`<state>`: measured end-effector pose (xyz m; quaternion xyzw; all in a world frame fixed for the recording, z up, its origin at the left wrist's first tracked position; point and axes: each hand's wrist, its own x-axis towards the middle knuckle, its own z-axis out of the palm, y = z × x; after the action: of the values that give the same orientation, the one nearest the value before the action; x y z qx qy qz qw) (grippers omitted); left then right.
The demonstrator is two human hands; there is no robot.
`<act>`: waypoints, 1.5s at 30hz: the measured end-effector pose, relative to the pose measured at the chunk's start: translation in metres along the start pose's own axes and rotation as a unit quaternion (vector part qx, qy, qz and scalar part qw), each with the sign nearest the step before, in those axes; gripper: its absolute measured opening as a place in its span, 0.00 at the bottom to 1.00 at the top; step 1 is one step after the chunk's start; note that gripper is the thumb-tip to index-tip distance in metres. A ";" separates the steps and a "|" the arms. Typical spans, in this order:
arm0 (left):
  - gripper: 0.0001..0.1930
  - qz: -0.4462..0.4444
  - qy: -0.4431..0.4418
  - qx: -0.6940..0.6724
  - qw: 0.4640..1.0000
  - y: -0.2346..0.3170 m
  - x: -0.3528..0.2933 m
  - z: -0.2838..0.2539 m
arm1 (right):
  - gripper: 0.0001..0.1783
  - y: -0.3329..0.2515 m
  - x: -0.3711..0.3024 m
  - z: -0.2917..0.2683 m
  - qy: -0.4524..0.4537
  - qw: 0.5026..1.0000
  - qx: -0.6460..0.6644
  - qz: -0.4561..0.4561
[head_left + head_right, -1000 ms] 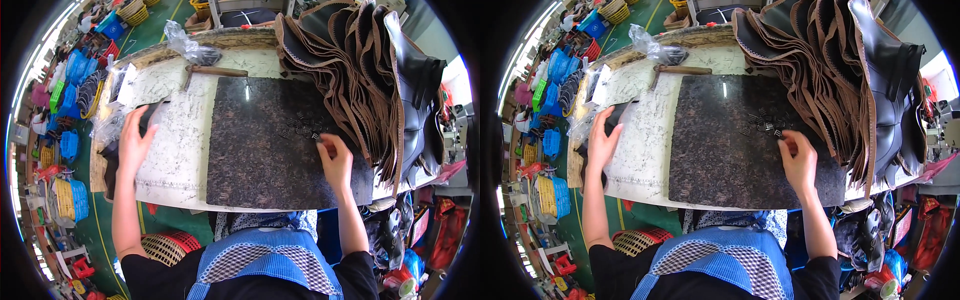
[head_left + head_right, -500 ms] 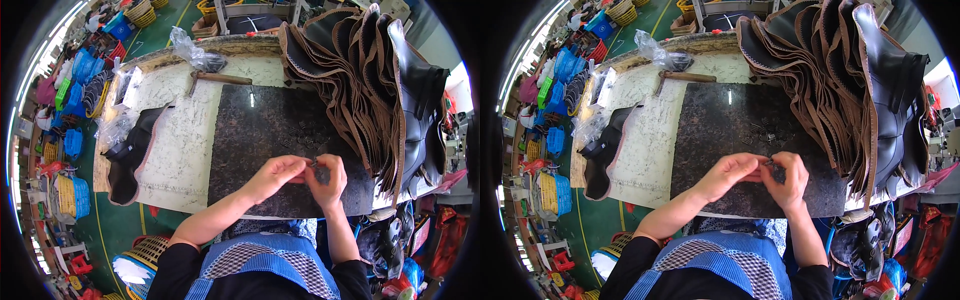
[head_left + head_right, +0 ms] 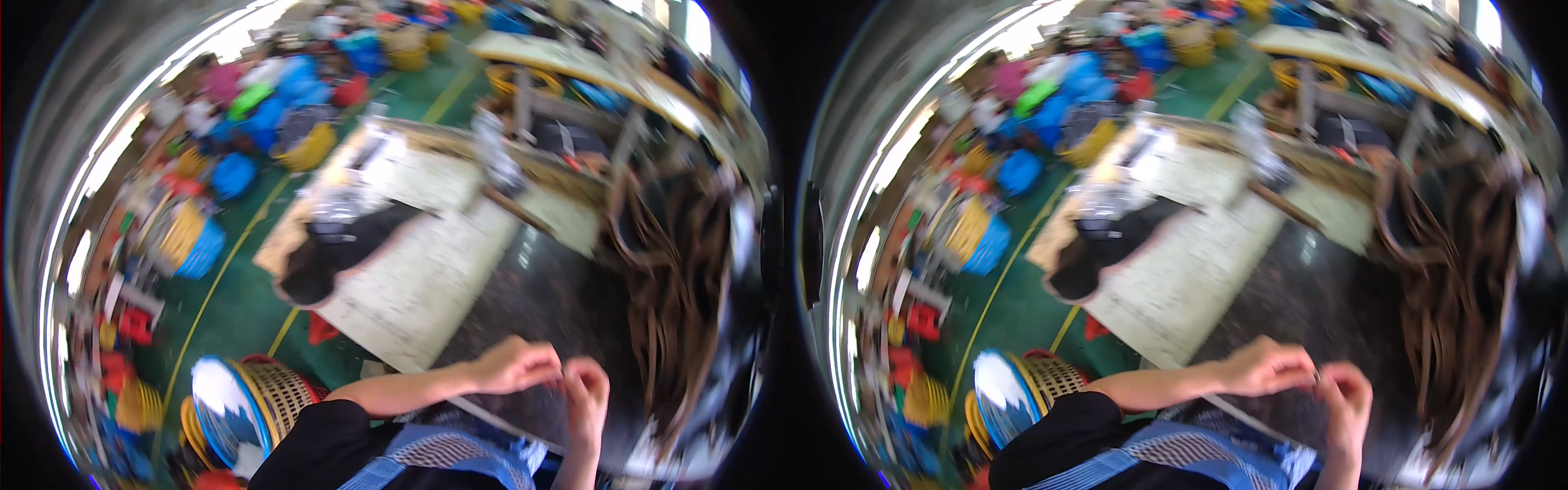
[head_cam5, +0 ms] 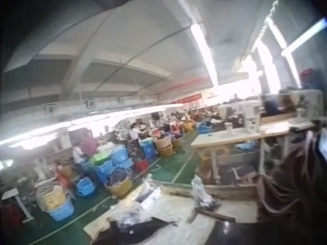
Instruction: Assembling shoe components by attaching metal pieces to leather uppers.
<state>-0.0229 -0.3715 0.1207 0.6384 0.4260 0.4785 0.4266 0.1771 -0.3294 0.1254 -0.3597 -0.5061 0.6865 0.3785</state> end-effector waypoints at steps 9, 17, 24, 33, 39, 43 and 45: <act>0.06 0.194 -0.086 0.078 0.974 0.006 -0.023 -0.014 | 0.08 -0.001 -0.013 -0.006 -0.180 0.958 0.096 0.204; 0.11 0.315 -0.090 0.221 0.919 -0.001 -0.025 -0.002 | 0.08 0.003 -0.018 -0.004 -0.182 0.946 0.122 0.237; 0.12 0.253 -0.097 0.120 0.955 0.001 -0.030 0.001 | 0.09 0.018 -0.030 -0.006 -0.162 0.966 0.121 0.160; 0.09 0.209 -0.147 0.027 0.966 0.004 -0.041 0.007 | 0.13 0.027 -0.056 -0.011 -0.091 0.977 0.087 0.174; 0.04 0.074 -0.016 0.012 0.997 0.023 -0.024 -0.027 | 0.10 -0.004 -0.020 0.044 -0.023 0.994 0.105 0.028; 0.04 0.010 0.044 -0.195 0.980 0.002 -0.024 -0.024 | 0.08 -0.015 -0.010 0.048 0.004 0.997 0.029 -0.069; 0.05 0.025 0.005 -0.205 0.978 0.007 -0.017 -0.022 | 0.09 -0.020 -0.010 0.035 0.032 0.994 0.027 -0.096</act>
<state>-0.0465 -0.3867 0.1266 0.5457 0.3049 0.5696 0.5336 0.1537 -0.3488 0.1539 -0.3205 -0.5071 0.6486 0.4684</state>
